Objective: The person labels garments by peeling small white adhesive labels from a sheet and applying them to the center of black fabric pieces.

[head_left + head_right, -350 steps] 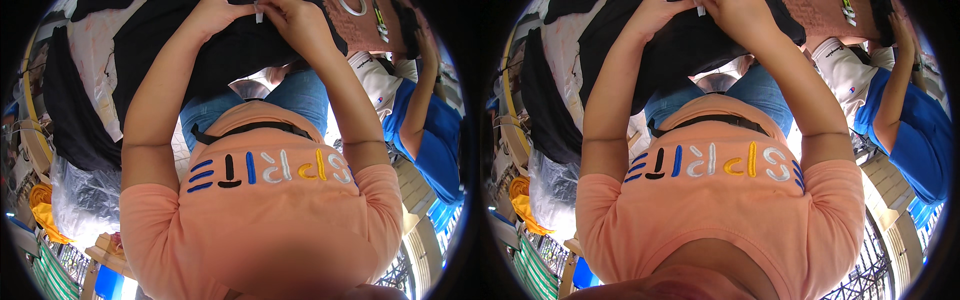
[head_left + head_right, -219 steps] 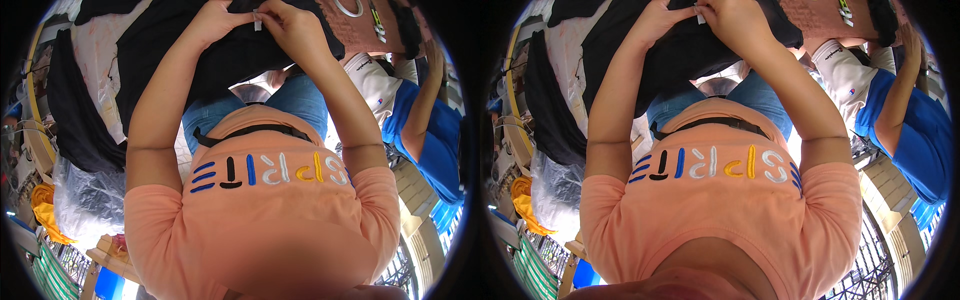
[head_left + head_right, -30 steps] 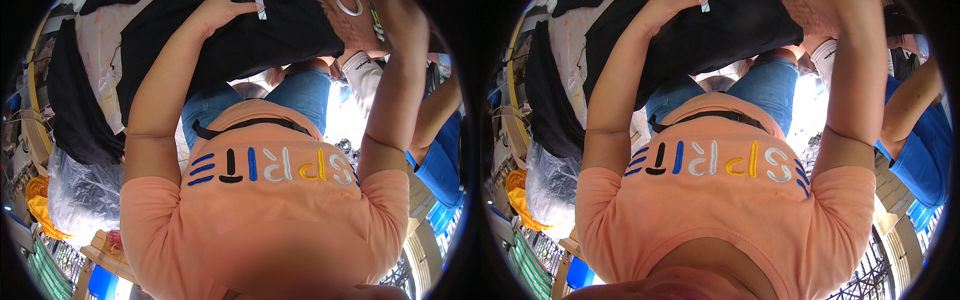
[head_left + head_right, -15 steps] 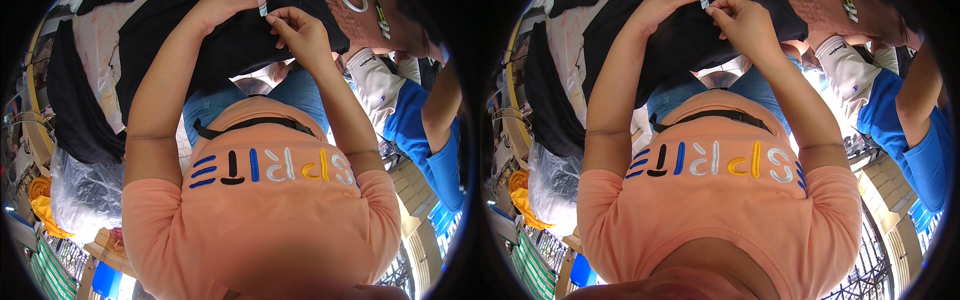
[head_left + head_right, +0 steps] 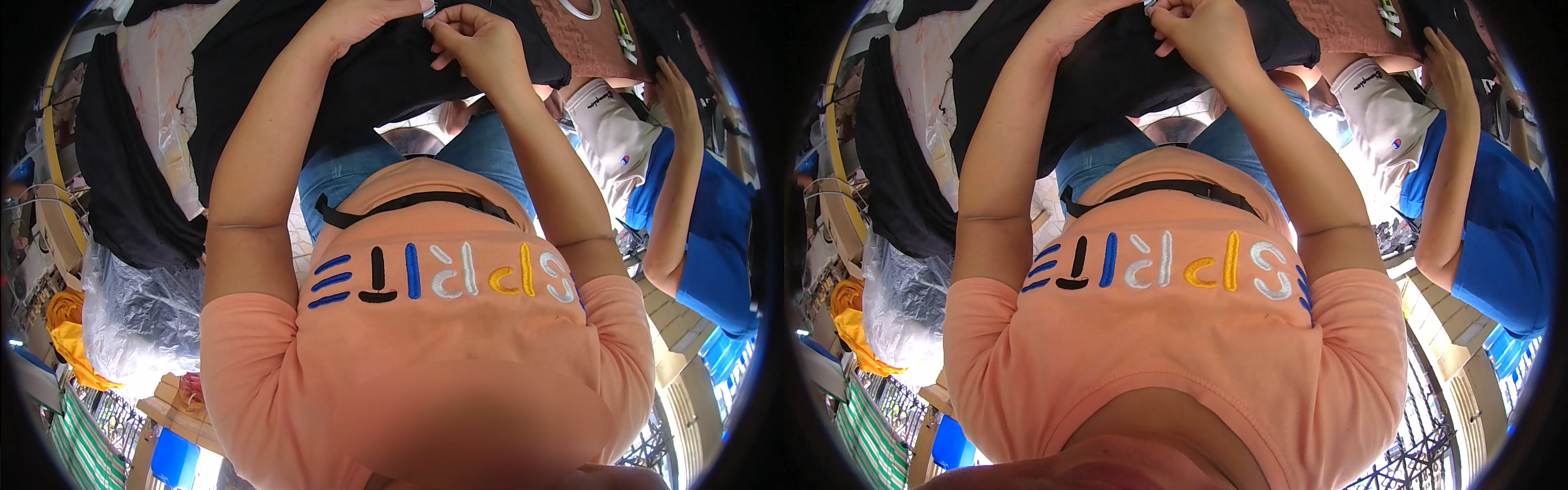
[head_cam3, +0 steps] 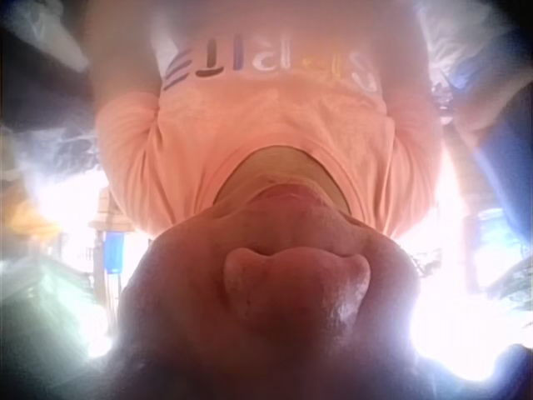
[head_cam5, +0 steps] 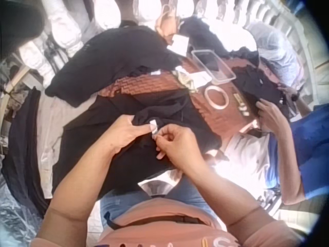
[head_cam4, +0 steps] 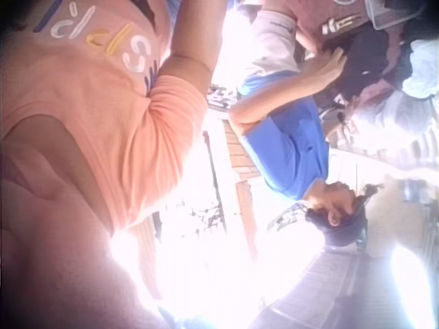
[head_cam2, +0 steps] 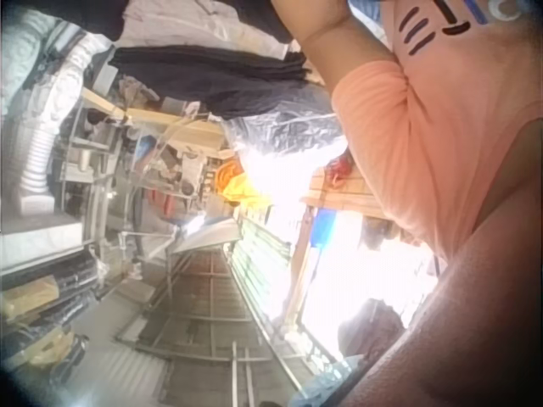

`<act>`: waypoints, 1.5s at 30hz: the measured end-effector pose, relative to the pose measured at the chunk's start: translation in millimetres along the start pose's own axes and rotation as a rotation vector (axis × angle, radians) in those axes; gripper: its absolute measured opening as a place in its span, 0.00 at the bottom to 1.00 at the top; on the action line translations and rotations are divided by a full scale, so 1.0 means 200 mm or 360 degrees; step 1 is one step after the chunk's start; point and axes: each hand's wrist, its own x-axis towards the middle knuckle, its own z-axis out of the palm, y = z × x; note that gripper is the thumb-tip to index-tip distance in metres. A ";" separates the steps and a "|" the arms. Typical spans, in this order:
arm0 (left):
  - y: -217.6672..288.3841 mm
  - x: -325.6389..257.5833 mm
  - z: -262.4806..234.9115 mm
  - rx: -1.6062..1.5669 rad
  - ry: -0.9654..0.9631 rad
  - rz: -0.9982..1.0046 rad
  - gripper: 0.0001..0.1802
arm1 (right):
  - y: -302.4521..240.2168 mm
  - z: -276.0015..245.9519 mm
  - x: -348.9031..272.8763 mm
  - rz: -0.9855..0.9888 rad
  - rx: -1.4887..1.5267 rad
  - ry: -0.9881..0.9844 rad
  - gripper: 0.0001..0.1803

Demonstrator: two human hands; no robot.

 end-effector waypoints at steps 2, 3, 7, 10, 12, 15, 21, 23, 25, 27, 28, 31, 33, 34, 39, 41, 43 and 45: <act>-0.01 0.00 0.00 -0.0009 -0.0010 0.0022 0.13 | 0.05 -0.02 0.02 0.0042 0.0197 -0.0127 0.04; -0.01 0.00 0.00 -0.0017 -0.0013 0.0031 0.13 | 0.06 -0.03 0.02 0.0065 0.0293 -0.0193 0.04; -0.01 -0.01 0.01 0.0036 0.0005 0.0046 0.13 | 0.03 -0.14 0.05 0.0296 0.0433 -0.0353 0.05; -0.01 -0.01 0.01 0.0056 0.0006 0.0105 0.14 | 0.05 -0.19 0.07 0.0304 0.0660 -0.0416 0.05; -0.03 0.00 0.01 0.0044 -0.0007 0.0147 0.14 | 0.05 -0.20 0.07 0.0309 0.0676 -0.0419 0.05; -0.03 0.00 0.01 0.0040 0.0038 0.0094 0.14 | 0.05 -0.20 0.07 0.0211 0.0433 -0.0433 0.05; -0.03 -0.01 0.03 0.0253 0.0116 0.0201 0.13 | 0.03 -0.15 0.04 0.0227 0.0338 -0.0432 0.04; -0.03 -0.01 0.04 0.0263 0.0152 0.0214 0.13 | 0.04 -0.17 0.05 0.0284 0.0613 -0.0444 0.03; -0.02 -0.01 0.06 0.0267 0.0192 0.0184 0.12 | 0.04 -0.15 0.06 0.0318 0.0573 -0.0448 0.03; -0.01 -0.01 0.06 0.0281 0.0248 0.0126 0.12 | 0.02 -0.12 0.05 0.0287 0.0412 -0.0446 0.04; -0.01 0.00 0.06 0.0280 0.0243 0.0133 0.12 | 0.00 -0.09 0.02 0.0239 0.0272 -0.0442 0.04; -0.03 0.00 0.05 0.0272 0.0229 0.0148 0.11 | -0.01 -0.08 0.00 0.0177 0.0118 -0.0440 0.05; -0.03 0.01 0.05 0.0264 0.0219 0.0149 0.12 | 0.00 -0.09 0.01 0.0185 0.0260 -0.0448 0.06; -0.04 0.01 0.05 0.0282 0.0232 0.0173 0.12 | 0.02 -0.12 0.03 0.0200 0.0408 -0.0453 0.06; -0.04 0.01 0.06 0.0332 0.0272 0.0210 0.12 | 0.08 -0.20 0.09 0.0326 0.0908 -0.0445 0.09; -0.04 0.01 0.06 0.0335 0.0287 0.0210 0.12 | 0.09 -0.21 0.09 0.0340 0.0909 -0.0485 0.09; -0.03 0.01 0.07 0.0354 0.0299 0.0201 0.12 | 0.09 -0.21 0.08 0.0348 0.0941 -0.0530 0.08; -0.02 0.00 0.07 0.0392 0.0307 0.0186 0.12 | 0.08 -0.20 0.07 0.0347 0.1004 -0.0579 0.08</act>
